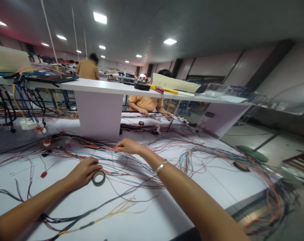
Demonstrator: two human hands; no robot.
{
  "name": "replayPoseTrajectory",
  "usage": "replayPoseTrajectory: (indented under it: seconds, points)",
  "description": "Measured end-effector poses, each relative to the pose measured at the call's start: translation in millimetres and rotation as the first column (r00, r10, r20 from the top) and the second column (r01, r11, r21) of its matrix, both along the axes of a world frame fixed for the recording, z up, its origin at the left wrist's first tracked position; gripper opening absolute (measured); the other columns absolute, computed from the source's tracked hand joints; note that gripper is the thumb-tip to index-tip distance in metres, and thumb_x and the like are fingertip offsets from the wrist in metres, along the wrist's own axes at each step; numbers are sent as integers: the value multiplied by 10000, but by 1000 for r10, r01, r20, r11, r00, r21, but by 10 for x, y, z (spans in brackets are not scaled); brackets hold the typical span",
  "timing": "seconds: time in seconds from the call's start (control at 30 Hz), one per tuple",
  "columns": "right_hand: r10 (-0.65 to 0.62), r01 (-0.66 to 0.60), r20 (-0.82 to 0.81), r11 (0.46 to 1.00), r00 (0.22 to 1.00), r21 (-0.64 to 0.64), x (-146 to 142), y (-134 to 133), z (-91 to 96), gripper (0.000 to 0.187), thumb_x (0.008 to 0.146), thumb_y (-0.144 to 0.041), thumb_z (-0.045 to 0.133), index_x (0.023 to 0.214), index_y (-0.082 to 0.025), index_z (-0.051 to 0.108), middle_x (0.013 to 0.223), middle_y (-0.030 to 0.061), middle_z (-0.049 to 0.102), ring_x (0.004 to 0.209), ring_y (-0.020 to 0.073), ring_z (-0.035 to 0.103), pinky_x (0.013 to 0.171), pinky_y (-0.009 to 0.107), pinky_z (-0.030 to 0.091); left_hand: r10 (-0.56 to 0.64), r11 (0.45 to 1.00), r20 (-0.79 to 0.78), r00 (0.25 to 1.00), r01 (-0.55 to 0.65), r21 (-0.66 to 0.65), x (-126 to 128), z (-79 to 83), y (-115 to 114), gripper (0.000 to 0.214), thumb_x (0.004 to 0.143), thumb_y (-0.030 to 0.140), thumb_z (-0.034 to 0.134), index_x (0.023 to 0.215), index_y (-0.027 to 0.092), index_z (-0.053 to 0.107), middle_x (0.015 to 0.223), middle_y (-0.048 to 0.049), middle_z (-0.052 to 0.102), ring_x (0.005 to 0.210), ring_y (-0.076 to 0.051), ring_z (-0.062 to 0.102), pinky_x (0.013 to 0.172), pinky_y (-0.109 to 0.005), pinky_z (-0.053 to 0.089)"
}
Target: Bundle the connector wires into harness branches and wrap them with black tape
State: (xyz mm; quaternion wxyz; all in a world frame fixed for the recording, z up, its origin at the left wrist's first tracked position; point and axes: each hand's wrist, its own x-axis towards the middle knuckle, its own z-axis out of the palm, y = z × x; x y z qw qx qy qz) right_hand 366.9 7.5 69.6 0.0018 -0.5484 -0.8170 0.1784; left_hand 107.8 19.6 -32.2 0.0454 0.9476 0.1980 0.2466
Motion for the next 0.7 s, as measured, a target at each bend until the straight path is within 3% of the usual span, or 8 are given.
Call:
replayPoseTrajectory:
  seconds: [0.1,0.2,0.27,0.37,0.47,0.53,0.6,0.7]
  points:
    - [36,-38,-102,999,994,-11,43,-85,147,296,881,-337,497,839,-111,684,618,-20,567,591,105,498,537,197,363,-21,991,1,1000,21,136,91,191,-109,231,866,163,462,1008,178,643,991,-132,610,912,-259,539,765,-420,452]
    - [53,-53,-178,999,983,1,31,-157,252,396,922,-379,399,943,-97,676,644,-2,580,582,101,498,537,194,387,-170,964,35,985,159,213,298,382,-263,279,834,133,474,1076,172,607,1095,-157,600,1022,-281,530,848,-455,444]
    - [66,-69,-193,998,979,-5,8,-192,292,408,924,-395,395,948,-105,681,648,2,596,580,100,515,548,193,406,-262,964,79,962,258,57,477,446,-340,328,815,133,498,1123,200,590,1168,-143,587,1105,-276,511,929,-459,416]
    - [70,-73,-163,997,984,-14,34,-234,299,318,897,-365,479,914,-139,702,700,5,650,641,108,575,594,190,429,-113,885,225,968,201,-421,737,424,-375,319,816,220,535,1131,220,590,1073,-113,633,990,-249,596,880,-430,467]
    - [-13,18,-83,998,996,67,255,-305,240,307,937,-309,426,1050,-145,659,953,52,680,837,138,603,701,215,442,127,623,284,950,146,-768,913,340,-362,447,871,321,474,1303,212,434,882,-71,652,635,-164,642,623,-331,535]
    - [-95,92,22,991,995,101,504,-404,150,277,937,-288,446,1007,-119,655,972,79,670,860,156,603,735,259,453,281,331,323,904,225,-916,970,301,-357,571,867,348,506,1386,254,290,850,-32,644,520,-115,612,546,-270,515]
    - [-154,142,147,986,977,93,760,-553,10,223,914,-301,518,923,-118,646,914,63,660,807,156,611,728,303,480,423,50,343,838,357,-933,994,288,-358,585,844,353,558,1367,273,311,842,-13,637,519,-100,612,547,-245,508]
    - [-181,163,285,983,941,86,1004,-800,-258,203,898,-330,559,938,-139,615,941,35,636,814,154,612,737,342,509,473,-69,364,802,446,-893,1007,299,-349,323,887,310,482,1175,169,518,815,-40,638,573,-110,635,567,-233,515]
